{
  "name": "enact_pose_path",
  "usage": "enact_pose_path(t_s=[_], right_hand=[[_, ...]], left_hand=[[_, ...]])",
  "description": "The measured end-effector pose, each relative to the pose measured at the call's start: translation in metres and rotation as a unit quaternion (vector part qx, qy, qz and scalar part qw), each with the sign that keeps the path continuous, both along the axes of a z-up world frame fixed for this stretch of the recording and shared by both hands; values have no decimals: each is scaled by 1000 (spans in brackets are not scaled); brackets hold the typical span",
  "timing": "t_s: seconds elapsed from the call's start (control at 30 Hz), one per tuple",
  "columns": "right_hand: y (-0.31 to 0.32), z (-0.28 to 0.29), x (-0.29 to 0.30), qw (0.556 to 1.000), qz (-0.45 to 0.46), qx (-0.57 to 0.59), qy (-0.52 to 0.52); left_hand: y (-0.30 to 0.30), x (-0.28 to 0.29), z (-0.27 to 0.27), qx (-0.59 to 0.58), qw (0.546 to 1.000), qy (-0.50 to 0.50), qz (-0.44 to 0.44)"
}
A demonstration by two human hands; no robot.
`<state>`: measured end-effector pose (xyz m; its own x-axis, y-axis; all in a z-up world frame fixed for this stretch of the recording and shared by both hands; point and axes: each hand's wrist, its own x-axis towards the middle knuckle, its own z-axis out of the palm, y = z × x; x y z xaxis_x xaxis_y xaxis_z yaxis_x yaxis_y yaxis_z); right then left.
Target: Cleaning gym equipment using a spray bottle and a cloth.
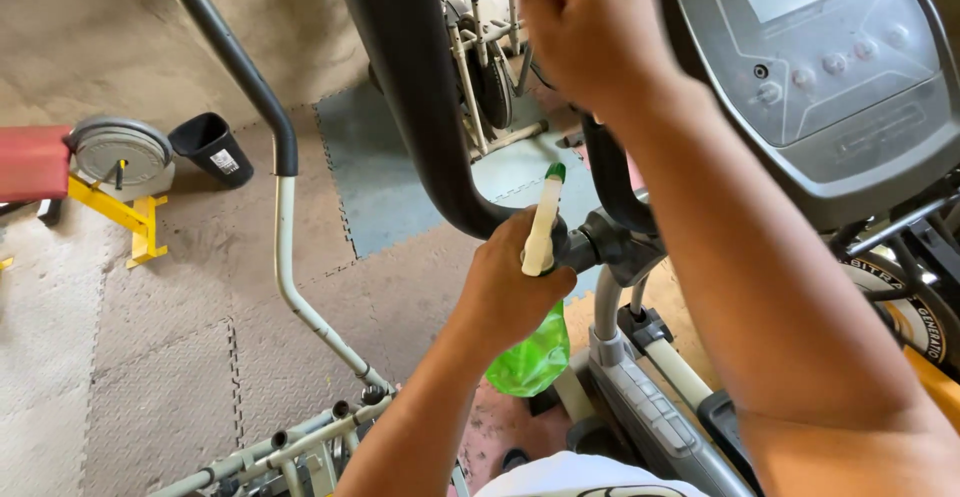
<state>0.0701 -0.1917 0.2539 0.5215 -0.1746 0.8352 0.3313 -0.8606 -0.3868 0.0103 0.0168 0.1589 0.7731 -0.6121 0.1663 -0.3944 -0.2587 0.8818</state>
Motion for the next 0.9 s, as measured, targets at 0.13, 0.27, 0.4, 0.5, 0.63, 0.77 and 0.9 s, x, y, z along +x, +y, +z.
enact_pose_path(t_s=[0.13, 0.27, 0.4, 0.5, 0.63, 0.77, 0.9], right_hand=[[8, -9, -13, 992, -33, -120, -12], [16, -36, -43, 991, 0, -129, -30], [21, -81, -81, 994, 31, -105, -24], [16, -114, -113, 995, 32, -84, 52], [0, -177, -148, 976, -35, -186, 107], [-1, -201, -161, 948, -130, -257, 137], [12, -194, -151, 958, -126, -229, 118]], left_hand=[[2, 1, 4, -23, 1000, -2, 0], [0, 0, 11, -52, 999, -15, -3], [-2, -1, 14, -55, 998, -31, 3], [-5, 0, 18, -39, 998, 37, 19], [-5, 2, 12, -76, 994, -73, 13], [-6, 0, 18, -56, 997, -45, 22], [-6, -4, 19, -47, 998, -21, 20]])
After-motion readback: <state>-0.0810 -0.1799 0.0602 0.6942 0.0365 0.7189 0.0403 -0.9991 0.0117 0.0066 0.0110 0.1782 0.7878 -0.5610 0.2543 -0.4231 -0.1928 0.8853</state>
